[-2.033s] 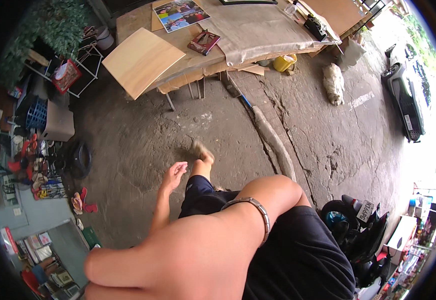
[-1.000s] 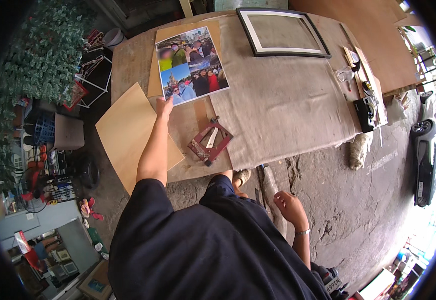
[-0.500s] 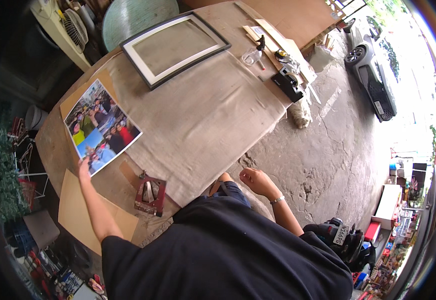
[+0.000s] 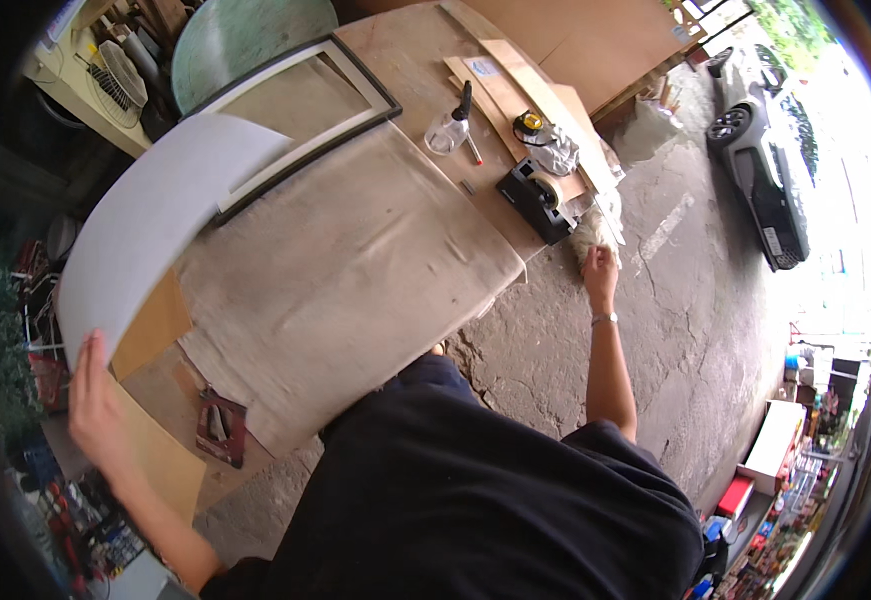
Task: The person wipes a workbench surface, then places a photo collage onto a backing board and inserts it into a picture frame. They secure the frame using a stapler and then repeat the process with a second photo collage.
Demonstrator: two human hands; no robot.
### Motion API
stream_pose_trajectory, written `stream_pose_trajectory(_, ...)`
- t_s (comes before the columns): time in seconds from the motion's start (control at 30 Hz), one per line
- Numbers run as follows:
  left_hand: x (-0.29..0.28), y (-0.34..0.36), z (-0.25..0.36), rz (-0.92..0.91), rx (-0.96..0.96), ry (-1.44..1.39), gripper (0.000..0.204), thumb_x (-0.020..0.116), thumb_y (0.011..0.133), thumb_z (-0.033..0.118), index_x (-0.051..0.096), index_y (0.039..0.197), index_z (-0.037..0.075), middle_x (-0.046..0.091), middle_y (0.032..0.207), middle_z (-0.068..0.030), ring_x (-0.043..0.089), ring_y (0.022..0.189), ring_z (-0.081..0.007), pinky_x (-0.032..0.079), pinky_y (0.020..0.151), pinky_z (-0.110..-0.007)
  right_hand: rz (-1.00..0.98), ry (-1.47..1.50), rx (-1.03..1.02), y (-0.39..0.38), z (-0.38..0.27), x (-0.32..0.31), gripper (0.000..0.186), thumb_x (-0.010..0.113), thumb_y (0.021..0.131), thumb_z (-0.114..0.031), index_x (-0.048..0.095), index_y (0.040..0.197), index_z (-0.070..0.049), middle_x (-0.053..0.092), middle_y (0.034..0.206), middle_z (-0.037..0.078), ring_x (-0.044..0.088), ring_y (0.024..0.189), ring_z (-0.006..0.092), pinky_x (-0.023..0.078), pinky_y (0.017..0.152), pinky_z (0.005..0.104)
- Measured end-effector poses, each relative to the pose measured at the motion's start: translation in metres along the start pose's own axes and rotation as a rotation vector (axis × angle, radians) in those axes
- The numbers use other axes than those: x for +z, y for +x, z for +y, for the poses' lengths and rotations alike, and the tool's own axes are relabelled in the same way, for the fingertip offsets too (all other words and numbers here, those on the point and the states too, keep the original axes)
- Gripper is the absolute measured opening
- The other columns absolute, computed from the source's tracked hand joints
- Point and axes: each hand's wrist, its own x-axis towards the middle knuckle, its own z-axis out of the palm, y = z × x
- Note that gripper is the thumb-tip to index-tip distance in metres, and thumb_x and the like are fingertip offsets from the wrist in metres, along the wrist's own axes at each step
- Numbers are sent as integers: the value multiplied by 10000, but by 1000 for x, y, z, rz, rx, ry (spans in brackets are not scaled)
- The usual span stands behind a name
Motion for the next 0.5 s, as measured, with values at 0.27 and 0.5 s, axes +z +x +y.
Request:
stream_pose_trajectory(0.27, 140, -94, 167, -69, -14, -51, 492, 614, 845, 13, 603, 1324, 125, 646, 1186, -77, 644, 967, -293, 562, 830, -354, -753, 190, 16, 88, -18, 9, 323, 537, 1009, -283, 602, 1195, -27, 668, 994, 58, 675, 822, 129, 521, 686, 258)
stream_pose_trajectory(0.5, 196, -167, 244, -389, -110, -61, 548, 661, 791, 99, 596, 1330, 173, 585, 1099, -76, 576, 962, -275, 491, 811, -414, -953, 205, 164, 107, -30, -1, 268, 589, 978, -256, 647, 1112, -31, 679, 972, 49, 690, 818, 133, 533, 711, 251)
